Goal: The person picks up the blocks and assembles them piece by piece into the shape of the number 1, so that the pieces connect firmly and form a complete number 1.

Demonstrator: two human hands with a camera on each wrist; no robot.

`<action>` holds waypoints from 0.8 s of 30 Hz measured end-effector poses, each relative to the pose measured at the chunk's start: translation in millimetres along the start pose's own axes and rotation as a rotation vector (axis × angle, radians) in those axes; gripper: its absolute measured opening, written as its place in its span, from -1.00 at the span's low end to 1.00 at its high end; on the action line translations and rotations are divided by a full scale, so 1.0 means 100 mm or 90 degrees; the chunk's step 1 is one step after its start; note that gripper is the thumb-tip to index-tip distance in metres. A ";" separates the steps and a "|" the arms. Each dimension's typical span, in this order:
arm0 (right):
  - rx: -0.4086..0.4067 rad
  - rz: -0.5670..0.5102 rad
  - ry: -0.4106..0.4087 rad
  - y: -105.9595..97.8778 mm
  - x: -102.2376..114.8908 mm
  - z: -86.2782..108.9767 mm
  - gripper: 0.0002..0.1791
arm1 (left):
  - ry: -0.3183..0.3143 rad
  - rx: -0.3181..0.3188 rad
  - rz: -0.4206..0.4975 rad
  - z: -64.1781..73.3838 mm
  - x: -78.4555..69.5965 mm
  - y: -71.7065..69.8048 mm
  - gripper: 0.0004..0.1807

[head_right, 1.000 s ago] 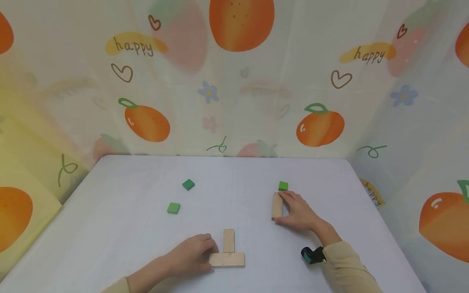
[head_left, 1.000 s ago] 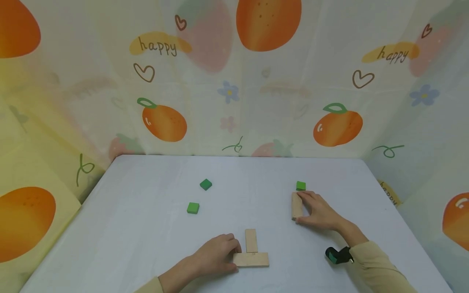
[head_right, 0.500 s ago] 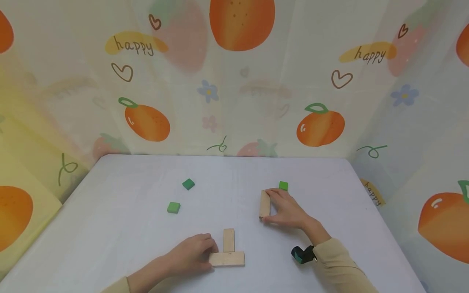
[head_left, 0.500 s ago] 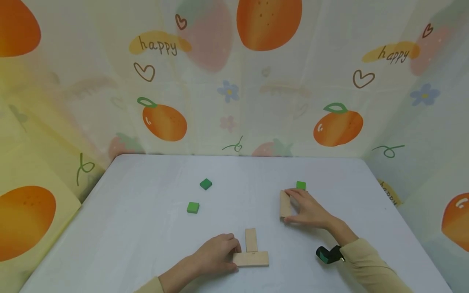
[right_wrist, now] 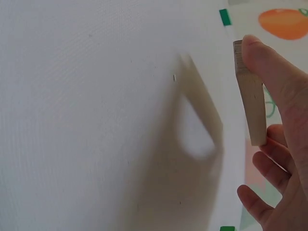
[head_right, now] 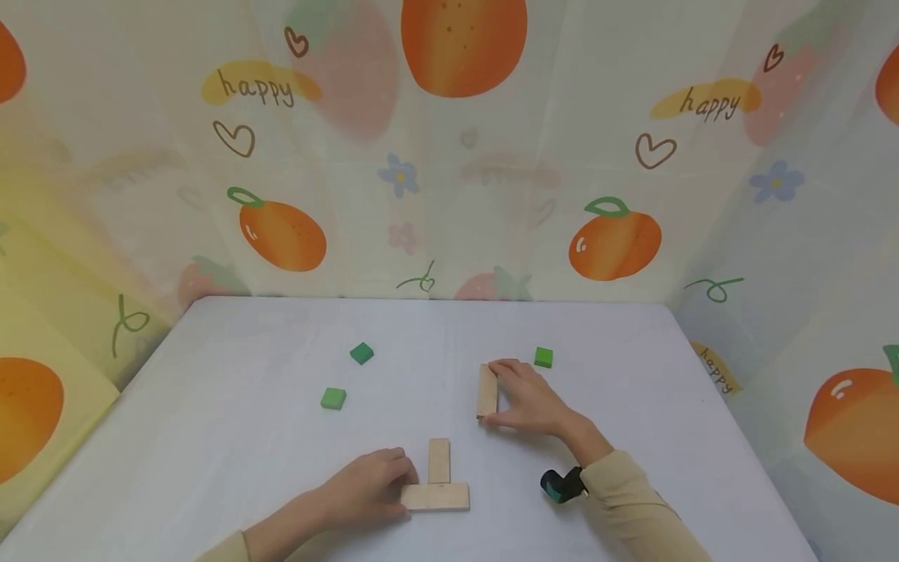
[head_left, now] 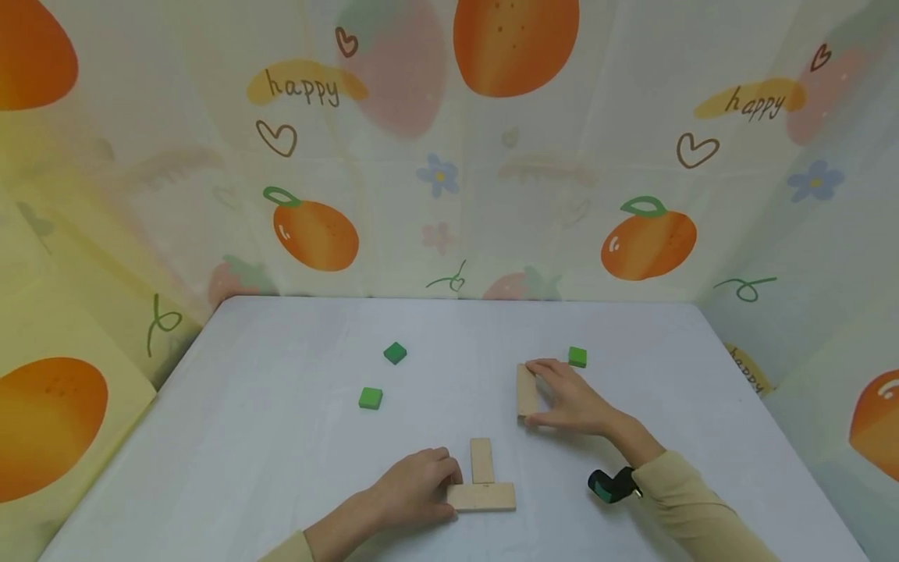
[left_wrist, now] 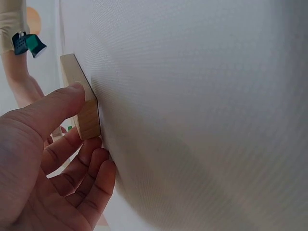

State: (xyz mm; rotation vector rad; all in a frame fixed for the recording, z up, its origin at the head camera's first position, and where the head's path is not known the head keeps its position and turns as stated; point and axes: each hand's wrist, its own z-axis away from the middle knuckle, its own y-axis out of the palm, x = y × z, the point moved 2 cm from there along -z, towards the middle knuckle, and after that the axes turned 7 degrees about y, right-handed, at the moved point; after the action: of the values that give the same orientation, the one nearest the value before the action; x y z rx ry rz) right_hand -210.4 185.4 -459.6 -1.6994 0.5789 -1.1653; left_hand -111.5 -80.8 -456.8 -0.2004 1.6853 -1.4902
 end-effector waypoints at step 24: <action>0.049 -0.023 -0.032 0.17 0.34 -0.16 -0.03 | 0.013 -0.014 -0.019 0.01 -0.01 0.01 -0.68</action>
State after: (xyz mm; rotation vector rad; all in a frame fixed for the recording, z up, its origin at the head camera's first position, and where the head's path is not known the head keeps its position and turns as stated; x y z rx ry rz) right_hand -208.0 144.3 -458.7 -1.6745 0.4684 -1.1525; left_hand -110.1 -80.6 -456.7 -0.2242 1.7216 -1.5014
